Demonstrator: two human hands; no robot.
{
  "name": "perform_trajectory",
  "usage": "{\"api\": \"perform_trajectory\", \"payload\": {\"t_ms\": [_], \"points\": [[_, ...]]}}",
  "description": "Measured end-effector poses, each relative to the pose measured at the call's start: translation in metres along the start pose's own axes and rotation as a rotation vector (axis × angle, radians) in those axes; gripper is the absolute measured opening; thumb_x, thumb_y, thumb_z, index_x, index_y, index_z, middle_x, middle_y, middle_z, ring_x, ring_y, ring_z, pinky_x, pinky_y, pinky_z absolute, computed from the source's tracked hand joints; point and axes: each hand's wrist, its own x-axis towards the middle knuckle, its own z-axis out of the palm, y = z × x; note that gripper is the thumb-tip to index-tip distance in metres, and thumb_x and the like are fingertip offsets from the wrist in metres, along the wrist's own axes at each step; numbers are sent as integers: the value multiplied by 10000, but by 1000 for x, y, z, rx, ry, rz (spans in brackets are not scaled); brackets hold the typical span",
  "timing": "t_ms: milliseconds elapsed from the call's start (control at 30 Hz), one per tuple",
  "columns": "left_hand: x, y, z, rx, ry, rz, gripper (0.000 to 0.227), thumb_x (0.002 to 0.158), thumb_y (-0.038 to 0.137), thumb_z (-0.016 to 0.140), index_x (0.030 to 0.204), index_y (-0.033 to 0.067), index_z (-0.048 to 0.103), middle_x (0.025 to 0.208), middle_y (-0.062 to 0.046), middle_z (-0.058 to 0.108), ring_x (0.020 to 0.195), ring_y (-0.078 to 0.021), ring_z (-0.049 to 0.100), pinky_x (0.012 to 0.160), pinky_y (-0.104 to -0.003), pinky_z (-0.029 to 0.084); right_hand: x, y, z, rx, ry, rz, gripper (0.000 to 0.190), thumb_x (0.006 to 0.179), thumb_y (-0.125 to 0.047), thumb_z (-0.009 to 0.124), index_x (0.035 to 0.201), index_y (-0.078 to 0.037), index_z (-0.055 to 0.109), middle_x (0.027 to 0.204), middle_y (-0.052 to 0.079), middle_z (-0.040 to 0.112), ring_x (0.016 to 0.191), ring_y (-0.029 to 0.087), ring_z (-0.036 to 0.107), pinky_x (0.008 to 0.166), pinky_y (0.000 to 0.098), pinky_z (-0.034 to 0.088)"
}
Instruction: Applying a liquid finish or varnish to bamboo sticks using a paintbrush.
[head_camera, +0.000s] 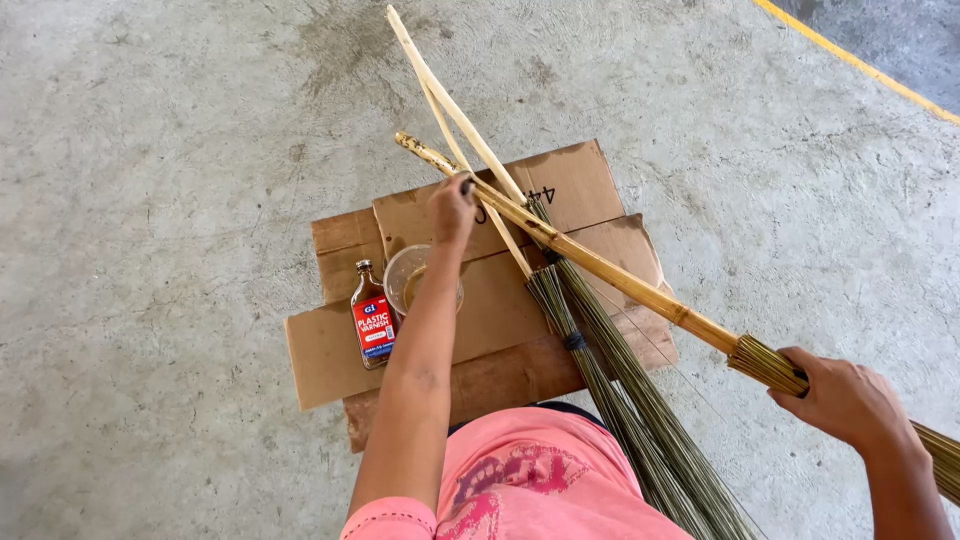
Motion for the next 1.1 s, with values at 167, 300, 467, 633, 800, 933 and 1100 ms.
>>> {"api": "perform_trajectory", "payload": {"t_ms": [167,300,467,633,800,933,1100], "points": [[18,40,-55,104,-110,-114,232,1002,288,708,997,61,757,826,-104,782,625,-177,711,549,-282,555,17,4,16,101,-71,28,478,867,-591,690,1245,-299,686,809,-16,741,718,150,729,716,338,591],[13,71,-54,-15,-371,-171,191,965,192,691,1046,27,743,799,-135,764,494,-197,640,402,-293,477,40,13,35,156,-142,-26,524,864,-624,690,1174,-206,748,642,4,700,628,160,588,621,345,539],[16,78,-66,-28,-153,-40,188,995,178,684,1072,13,731,830,-141,748,490,-135,625,402,-244,511,29,-3,4,269,-223,-27,640,756,-606,840,1165,-125,730,689,75,702,626,204,641,642,391,520],[37,129,-190,27,-182,-199,225,1008,238,670,980,22,730,751,-109,740,477,-131,630,389,-253,501,32,-1,-3,244,-209,-27,592,776,-512,830,1223,-142,714,823,65,765,719,212,727,689,398,621],[6,150,-275,386,-404,-292,273,984,379,706,958,111,750,677,-81,725,454,-175,627,408,-337,495,28,-1,-28,-36,125,54,626,831,-471,802,1385,-234,631,974,46,817,873,223,794,822,391,633],[-47,117,-240,358,-460,-151,197,916,320,752,946,125,759,749,-120,732,625,-284,703,577,-426,564,131,58,32,11,491,-180,776,712,-546,854,1361,-165,666,852,93,795,721,194,793,726,289,642],[-91,95,-220,392,-676,-124,287,871,98,711,1145,171,755,1096,-159,710,966,-331,706,845,-441,580,255,105,48,233,726,-455,825,698,-349,866,1406,-16,607,860,207,717,688,260,745,691,328,627]]}}
